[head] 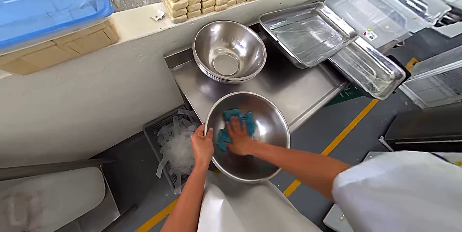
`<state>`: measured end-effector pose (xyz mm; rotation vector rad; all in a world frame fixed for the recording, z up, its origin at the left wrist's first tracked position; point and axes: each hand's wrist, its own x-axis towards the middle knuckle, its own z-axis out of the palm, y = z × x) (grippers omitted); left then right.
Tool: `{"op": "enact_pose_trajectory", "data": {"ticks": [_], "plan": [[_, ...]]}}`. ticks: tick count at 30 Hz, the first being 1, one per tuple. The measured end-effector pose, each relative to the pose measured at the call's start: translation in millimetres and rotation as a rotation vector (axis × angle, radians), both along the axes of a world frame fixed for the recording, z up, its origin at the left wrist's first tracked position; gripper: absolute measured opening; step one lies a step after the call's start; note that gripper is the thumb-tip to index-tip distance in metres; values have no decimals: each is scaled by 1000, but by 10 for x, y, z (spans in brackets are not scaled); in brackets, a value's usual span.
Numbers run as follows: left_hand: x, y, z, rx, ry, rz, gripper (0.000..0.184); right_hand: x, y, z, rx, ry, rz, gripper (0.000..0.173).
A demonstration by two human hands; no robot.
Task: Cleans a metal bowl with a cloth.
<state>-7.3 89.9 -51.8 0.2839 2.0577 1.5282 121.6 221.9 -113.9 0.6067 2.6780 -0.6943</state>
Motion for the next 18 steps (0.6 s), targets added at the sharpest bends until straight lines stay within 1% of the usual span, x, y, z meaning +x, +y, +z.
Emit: {"op": "enact_pose_trajectory", "data": {"ticks": [1, 2, 3, 4, 5, 6, 7, 9, 10, 12, 13, 14, 16, 17, 18], "plan": [[4, -32, -9, 13, 7, 1, 15, -86, -374, 41, -176, 98, -64, 74], [-23, -54, -19, 39, 20, 6, 17, -139, -675, 87, -359, 216, -143, 66], [-64, -35, -29, 78, 33, 10, 18, -177, -839, 102, -477, 336, -206, 64], [-79, -16, -25, 102, 33, 0, 18, -194, -919, 98, -542, 429, -255, 65], [-40, -27, -27, 92, 26, -12, 20, -189, -970, 81, -546, 490, -289, 66], [-2, -30, -38, 74, 15, -22, 23, -228, -946, 61, -490, 544, -298, 67], [0, -3, -45, 63, 4, -29, 27, -324, -839, 28, -376, 614, -282, 68], [-21, 29, -18, 31, -8, -54, 29, -539, -518, -66, -34, 752, -178, 71], [-44, 29, 27, 5, -24, -77, 26, -616, -314, -80, 109, 774, -111, 75], [-91, 13, 139, -48, -66, -116, 15, -625, 141, -32, 277, 675, 43, 86], [-108, 5, 197, -71, -72, -122, 16, -545, 392, -6, 350, 592, 133, 82], [-125, -5, 263, -90, -60, -123, 19, -407, 653, 14, 426, 511, 214, 75], [-191, -13, 402, -108, 25, -101, 21, -10, 1111, 118, 569, 368, 328, 65], [-224, -9, 458, -108, 82, -70, 21, 195, 1209, 227, 606, 290, 346, 59], [-247, 0, 486, -94, 130, -28, 21, 382, 1185, 361, 598, 179, 335, 54]]}}
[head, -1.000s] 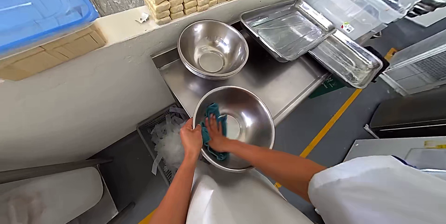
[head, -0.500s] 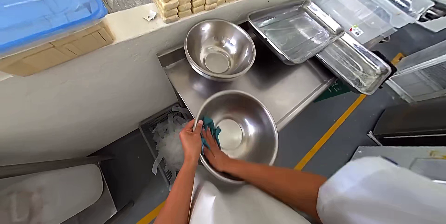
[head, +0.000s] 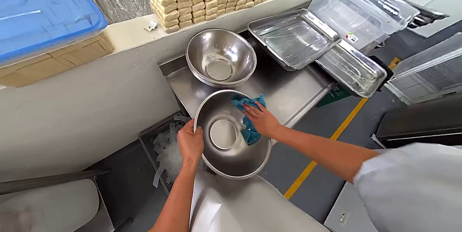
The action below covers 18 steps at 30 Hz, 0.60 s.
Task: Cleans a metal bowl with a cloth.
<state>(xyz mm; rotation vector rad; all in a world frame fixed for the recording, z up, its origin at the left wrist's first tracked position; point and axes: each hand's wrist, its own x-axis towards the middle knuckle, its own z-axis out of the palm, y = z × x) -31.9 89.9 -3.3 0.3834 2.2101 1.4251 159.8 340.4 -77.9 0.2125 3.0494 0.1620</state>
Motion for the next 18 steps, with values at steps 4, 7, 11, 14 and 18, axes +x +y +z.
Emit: {"op": "enact_pose_trajectory", "data": {"ticks": [4, 7, 11, 14, 18], "plan": [[24, 42, -28, 120, 89, 83, 21, 416, -898, 351, -507, -403, -246, 45], [104, 64, -92, 156, 48, 83, 21, 196, -1626, 496, -1169, -302, -323, 48], [23, -9, -274, 210, -101, 108, 20, -140, -1709, 819, -1835, 159, -744, 38], [21, -71, -433, 250, -126, 136, 20, -72, -1194, 935, -1690, 194, -750, 38], [68, -131, -463, 263, -166, 149, 21, 189, -379, 796, -918, 292, -586, 44]]}}
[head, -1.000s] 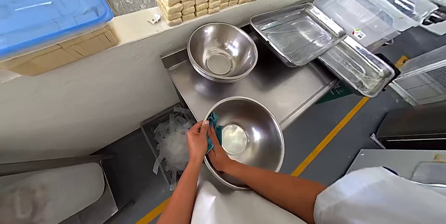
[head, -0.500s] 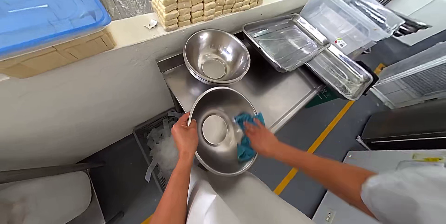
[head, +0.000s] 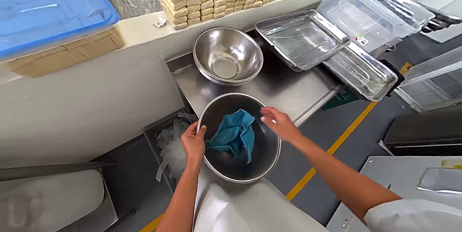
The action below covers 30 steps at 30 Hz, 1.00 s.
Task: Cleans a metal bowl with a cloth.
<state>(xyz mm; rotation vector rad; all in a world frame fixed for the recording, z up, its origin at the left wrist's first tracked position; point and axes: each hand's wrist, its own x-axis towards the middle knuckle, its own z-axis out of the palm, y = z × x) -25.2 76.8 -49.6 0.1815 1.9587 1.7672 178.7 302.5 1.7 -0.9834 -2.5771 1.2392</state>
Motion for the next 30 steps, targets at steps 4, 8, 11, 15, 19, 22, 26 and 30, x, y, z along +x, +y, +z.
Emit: {"op": "enact_pose_trajectory", "data": {"ticks": [4, 8, 11, 15, 19, 22, 26, 30], "plan": [[28, -13, -44, 9, -42, 3, 20, -47, -183, -125, 458, -11, 506, 48], [96, 30, -77, -17, -21, -58, 17, -264, -189, -855, 569, -76, 1099, 61], [205, 72, -28, -38, -4, -92, 18, -429, 66, -1389, 629, -158, 895, 67], [278, 180, 57, -27, 26, -13, 22, -997, -732, -1519, 464, -167, 82, 77], [153, 92, 177, -55, 122, 5, 22, -626, -1534, -657, -363, -133, 327, 62], [46, -52, 220, -69, 173, -4, 18, 27, -1173, -313, -250, -454, 771, 57], [133, 10, 169, -9, 244, -4, 18, 187, -884, -325, 38, -800, 794, 60], [206, 112, 197, 16, 374, -71, 19, -150, -1401, -615, -270, -448, 536, 67]]}}
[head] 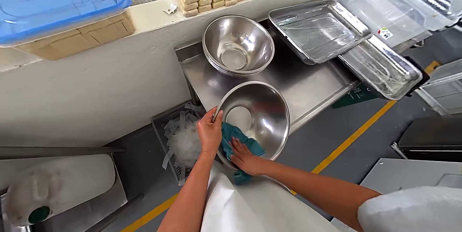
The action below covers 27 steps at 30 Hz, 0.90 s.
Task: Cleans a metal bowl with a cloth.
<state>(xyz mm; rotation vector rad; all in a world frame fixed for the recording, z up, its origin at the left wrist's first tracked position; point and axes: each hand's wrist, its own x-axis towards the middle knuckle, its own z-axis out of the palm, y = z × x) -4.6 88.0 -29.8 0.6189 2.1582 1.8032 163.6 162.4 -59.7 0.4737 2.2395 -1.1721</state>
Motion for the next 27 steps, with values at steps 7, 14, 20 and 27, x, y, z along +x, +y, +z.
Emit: {"op": "enact_pose_trajectory", "data": {"ticks": [7, 14, 20, 27], "plan": [[-143, -103, -152, -49, -321, 49, 26, -614, -382, -26, -273, 614, -323, 50], [151, -126, -312, -91, -411, 59, 47, -1139, 186, -559, 390, 992, -354, 56], [232, -61, -281, -65, -416, 98, 37, -958, 463, -1064, 789, 487, -500, 72], [94, -65, -290, -53, -341, 130, 41, -884, -44, -169, -129, 319, -316, 52]]}}
